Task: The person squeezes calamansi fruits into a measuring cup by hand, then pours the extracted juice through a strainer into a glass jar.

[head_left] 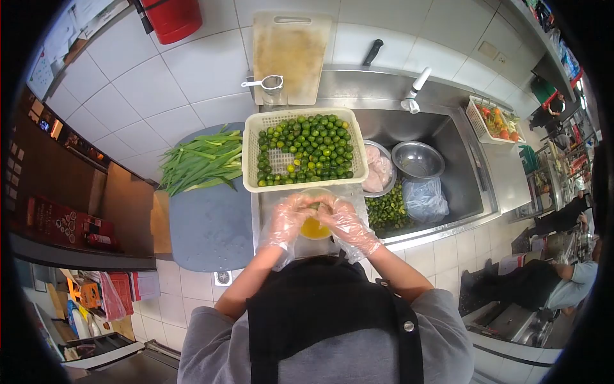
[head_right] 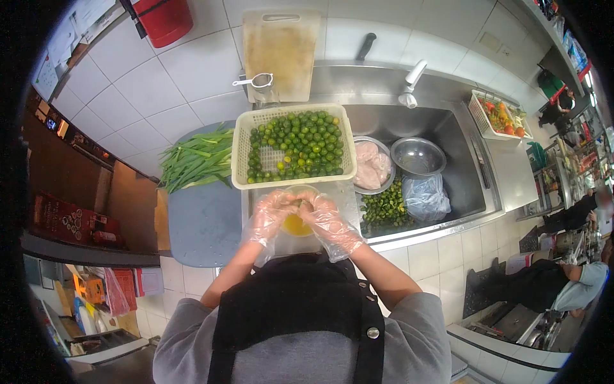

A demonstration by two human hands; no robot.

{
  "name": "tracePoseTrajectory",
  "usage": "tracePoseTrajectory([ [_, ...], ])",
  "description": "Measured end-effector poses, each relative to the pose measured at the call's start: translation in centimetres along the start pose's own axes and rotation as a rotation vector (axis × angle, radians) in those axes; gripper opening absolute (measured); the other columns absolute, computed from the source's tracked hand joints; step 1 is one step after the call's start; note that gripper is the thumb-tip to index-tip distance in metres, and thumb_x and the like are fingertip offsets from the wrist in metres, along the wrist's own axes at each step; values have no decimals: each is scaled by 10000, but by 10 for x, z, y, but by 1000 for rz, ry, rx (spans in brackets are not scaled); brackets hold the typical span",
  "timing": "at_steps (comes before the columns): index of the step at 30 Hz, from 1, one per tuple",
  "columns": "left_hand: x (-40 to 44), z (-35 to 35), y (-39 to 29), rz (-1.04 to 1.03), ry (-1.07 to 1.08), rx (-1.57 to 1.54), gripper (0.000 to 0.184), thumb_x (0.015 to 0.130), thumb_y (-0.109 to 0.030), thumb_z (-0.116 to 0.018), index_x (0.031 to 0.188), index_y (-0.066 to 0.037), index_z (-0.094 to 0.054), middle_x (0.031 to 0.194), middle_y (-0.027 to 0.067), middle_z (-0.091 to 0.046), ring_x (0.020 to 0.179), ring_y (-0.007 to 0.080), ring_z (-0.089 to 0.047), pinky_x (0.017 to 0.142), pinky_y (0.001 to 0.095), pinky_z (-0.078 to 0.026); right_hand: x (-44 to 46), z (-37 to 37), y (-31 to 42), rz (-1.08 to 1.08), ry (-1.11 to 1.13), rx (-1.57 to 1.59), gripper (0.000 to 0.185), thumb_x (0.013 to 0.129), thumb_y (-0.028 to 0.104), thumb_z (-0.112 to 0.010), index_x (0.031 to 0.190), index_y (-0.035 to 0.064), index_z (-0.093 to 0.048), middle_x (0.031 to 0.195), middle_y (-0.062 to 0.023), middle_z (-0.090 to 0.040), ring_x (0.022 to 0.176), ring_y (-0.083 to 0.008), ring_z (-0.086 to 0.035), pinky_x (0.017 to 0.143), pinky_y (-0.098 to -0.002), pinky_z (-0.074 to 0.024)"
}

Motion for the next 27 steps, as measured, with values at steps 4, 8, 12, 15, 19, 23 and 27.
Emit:
tracePoseTrajectory([
  [4, 0, 2, -15, 8, 34, 59, 230, 796, 42, -703, 1020, 7, -670, 989, 74, -687, 918, 152, -636, 823, 304, -521, -2, 2, -1, 99, -36, 154, 285, 867, 145, -632, 1117, 11, -609, 870, -49, -663, 781, -108, -602, 694, -334, -502],
  [8, -3, -3, -43, -9, 111, 405, 225, 807, 11, -692, 1030, -5, -669, 1019, 91, -691, 966, 192, -647, 879, 320, -509, 5, -5, -34, 31, -5, 252, 207, 903, 139, -635, 1067, 12, -625, 834, -54, -617, 758, -111, -591, 668, -305, -489],
  [12, -1, -6, -32, 59, 155, 352, 239, 808, -10, -679, 1046, -21, -671, 969, 102, -692, 979, 224, -647, 873, 331, -505, 2, -5, -12, 124, 70, -98, 252, 859, 136, -638, 1069, 9, -580, 847, -154, -634, 808, -268, -652, 714, -368, -506],
  [15, 1, -13, -44, -62, 183, 630, 198, 821, -26, -668, 1019, -22, -672, 920, 111, -683, 937, 240, -653, 827, 355, -509, 6, -10, -4, 169, 112, -293, 271, 845, 132, -617, 1073, 8, -536, 868, -206, -631, 855, -368, -650, 747, -440, -502],
  [19, 3, -13, -24, -182, 177, 542, 182, 822, -22, -665, 1004, -18, -676, 923, 124, -687, 857, 240, -647, 765, 358, -504, 4, -16, 0, 448, 30, -339, 211, 863, 114, -586, 1033, 30, -494, 880, -218, -635, 875, -428, -625, 748, -505, -495],
  [23, 14, -1, 33, -11, 75, 273, 196, 830, 4, -660, 1025, 0, -678, 936, 99, -693, 845, 188, -639, 782, 321, -509, 5, -22, 10, 560, -66, -546, 163, 869, 103, -575, 1000, 37, -503, 841, -223, -633, 839, -431, -629, 743, -510, -500],
  [27, 17, -5, -13, -61, 220, 383, 184, 834, 17, -664, 1017, 14, -679, 914, 82, -689, 861, 158, -640, 793, 311, -518, 16, -9, 11, 348, 8, -507, 118, 870, 83, -553, 977, 38, -533, 822, -232, -634, 817, -432, -634, 729, -498, -507],
])
Point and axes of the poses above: each hand's wrist, its own x-axis towards the middle knuckle, its own z-axis out of the back of the hand, y = z × x, the point moved 8 cm from there along x, towards the middle knuckle
